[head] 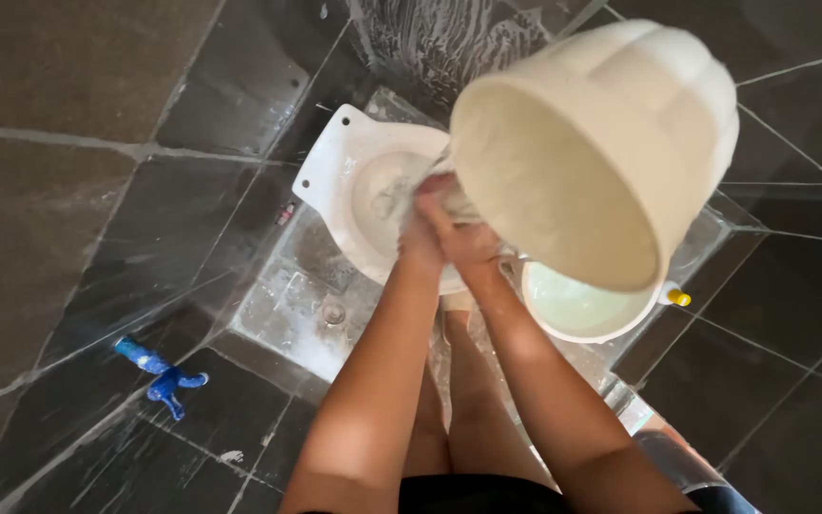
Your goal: Scrubbing bathroom wall tiles with a steel wool pad and soap suds.
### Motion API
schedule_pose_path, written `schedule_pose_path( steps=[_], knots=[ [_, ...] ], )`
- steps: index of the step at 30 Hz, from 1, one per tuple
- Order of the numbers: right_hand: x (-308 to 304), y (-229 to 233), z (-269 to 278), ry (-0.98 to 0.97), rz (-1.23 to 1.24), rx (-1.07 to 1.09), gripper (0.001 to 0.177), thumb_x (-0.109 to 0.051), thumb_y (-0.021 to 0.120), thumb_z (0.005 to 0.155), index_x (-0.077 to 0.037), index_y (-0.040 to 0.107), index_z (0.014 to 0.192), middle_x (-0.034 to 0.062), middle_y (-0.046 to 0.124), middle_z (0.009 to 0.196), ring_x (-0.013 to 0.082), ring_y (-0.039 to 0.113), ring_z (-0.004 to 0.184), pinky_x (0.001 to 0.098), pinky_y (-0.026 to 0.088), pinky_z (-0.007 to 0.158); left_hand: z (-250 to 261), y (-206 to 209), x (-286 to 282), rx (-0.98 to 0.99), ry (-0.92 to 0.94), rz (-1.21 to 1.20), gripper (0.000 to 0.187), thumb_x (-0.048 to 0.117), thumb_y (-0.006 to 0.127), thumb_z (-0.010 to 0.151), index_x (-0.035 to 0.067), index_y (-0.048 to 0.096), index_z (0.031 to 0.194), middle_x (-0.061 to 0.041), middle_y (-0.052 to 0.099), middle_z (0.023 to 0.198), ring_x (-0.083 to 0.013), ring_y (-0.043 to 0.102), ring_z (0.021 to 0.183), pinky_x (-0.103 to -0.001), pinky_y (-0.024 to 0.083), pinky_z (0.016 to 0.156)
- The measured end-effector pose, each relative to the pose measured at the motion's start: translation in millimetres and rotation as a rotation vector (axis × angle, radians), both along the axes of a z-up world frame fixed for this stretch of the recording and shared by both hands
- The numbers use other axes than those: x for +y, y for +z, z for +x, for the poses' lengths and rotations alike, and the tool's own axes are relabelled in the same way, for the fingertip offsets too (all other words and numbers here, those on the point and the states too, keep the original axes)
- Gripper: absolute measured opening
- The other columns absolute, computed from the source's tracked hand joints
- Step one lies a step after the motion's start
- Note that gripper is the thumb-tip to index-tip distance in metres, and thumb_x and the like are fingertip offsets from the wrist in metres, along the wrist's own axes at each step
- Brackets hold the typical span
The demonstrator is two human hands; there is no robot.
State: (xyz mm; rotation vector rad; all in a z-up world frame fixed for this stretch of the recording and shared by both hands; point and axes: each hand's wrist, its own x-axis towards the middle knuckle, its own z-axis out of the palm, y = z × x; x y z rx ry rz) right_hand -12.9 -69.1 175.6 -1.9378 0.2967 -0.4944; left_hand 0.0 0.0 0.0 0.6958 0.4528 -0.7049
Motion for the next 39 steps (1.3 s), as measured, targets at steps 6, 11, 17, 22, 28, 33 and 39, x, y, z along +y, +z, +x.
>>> schedule_pose_path(
  steps=[6, 11, 17, 22, 28, 33, 39],
  knots=[
    [7.8, -1.4, -5.9, 0.127, 0.175, 0.013, 0.021, -0.011, 0.074, 0.091, -0.005, 0.071, 0.112, 0.0081, 0.074, 0.11, 0.0231, 0.07, 0.105, 0.0368, 0.054, 0.1, -18.8, 2.3, 38.8, -1.194, -0.634, 1.793, 0.066, 0.056, 0.036, 0.096, 0.004, 0.064, 0.124, -0.014, 0.072, 0.113, -0.0272, 0.069, 0.103, -0.04, 0.053, 0.089],
    [13.6, -16.1, -24.3, 0.08, -0.072, 0.023, 0.027, -0.008, 0.068, 0.092, -0.005, 0.069, 0.118, 0.0136, 0.072, 0.115, 0.0301, 0.068, 0.111, 0.0413, 0.052, 0.102, -9.8, 33.7, 49.9, -0.503, 0.133, 0.944, 0.068, 0.057, 0.034, 0.093, 0.002, 0.06, 0.125, -0.014, 0.071, 0.11, -0.0273, 0.069, 0.099, -0.037, 0.055, 0.089],
    [3.6, -92.4, -98.4, 0.025, -0.384, 0.048, 0.036, -0.003, 0.061, 0.092, -0.004, 0.067, 0.127, 0.0201, 0.071, 0.122, 0.0386, 0.065, 0.117, 0.0467, 0.049, 0.105, -21.2, 76.8, 49.9, 0.656, 0.333, 0.068, 0.038, 0.042, 0.042, 0.1, 0.009, 0.059, 0.11, -0.01, 0.062, 0.084, -0.0245, 0.059, 0.07, -0.037, 0.045, 0.064],
    [-37.8, -141.8, -179.9, -0.306, -0.396, 0.455, 0.027, -0.016, 0.067, 0.099, 0.0, 0.064, 0.12, 0.0248, 0.07, 0.112, 0.0442, 0.064, 0.106, 0.051, 0.05, 0.096, -65.5, -4.6, 69.7, 0.534, 0.261, 0.071, 0.032, 0.041, 0.056, 0.104, 0.009, 0.059, 0.101, -0.007, 0.052, 0.068, -0.0178, 0.045, 0.048, -0.029, 0.032, 0.038],
    [-167.0, -222.2, -324.6, -0.686, 0.732, 0.666, 0.044, -0.019, 0.065, 0.103, 0.0, 0.048, 0.138, 0.0148, 0.057, 0.087, 0.0306, 0.051, 0.076, 0.0469, 0.042, 0.063, -104.5, 59.3, 122.2, 0.335, -0.029, 0.77, 0.03, 0.043, 0.057, 0.102, 0.013, 0.062, 0.101, -0.004, 0.05, 0.067, -0.0161, 0.042, 0.043, -0.028, 0.034, 0.036],
    [-240.9, -150.2, -258.3, -0.601, 0.143, 1.177, 0.056, -0.035, 0.074, 0.096, -0.001, 0.056, 0.136, 0.0219, 0.07, 0.119, 0.03, 0.067, 0.098, 0.0359, 0.05, 0.069, -92.9, 88.3, 146.4, 0.549, 0.141, 0.408, 0.038, 0.052, 0.053, 0.1, 0.014, 0.059, 0.101, -0.007, 0.056, 0.071, -0.023, 0.056, 0.06, -0.042, 0.049, 0.049],
    [-161.2, 109.4, -106.6, 0.234, 0.483, 0.945, 0.058, -0.032, 0.073, 0.086, -0.035, 0.052, 0.14, 0.0086, 0.062, 0.137, 0.0201, 0.068, 0.109, 0.042, 0.059, 0.073, -45.6, 222.1, 86.6, 0.223, -0.147, 0.403, 0.025, 0.034, 0.06, 0.098, 0.011, 0.062, 0.108, -0.009, 0.065, 0.088, -0.0243, 0.065, 0.081, -0.049, 0.055, 0.065]
  ],
)
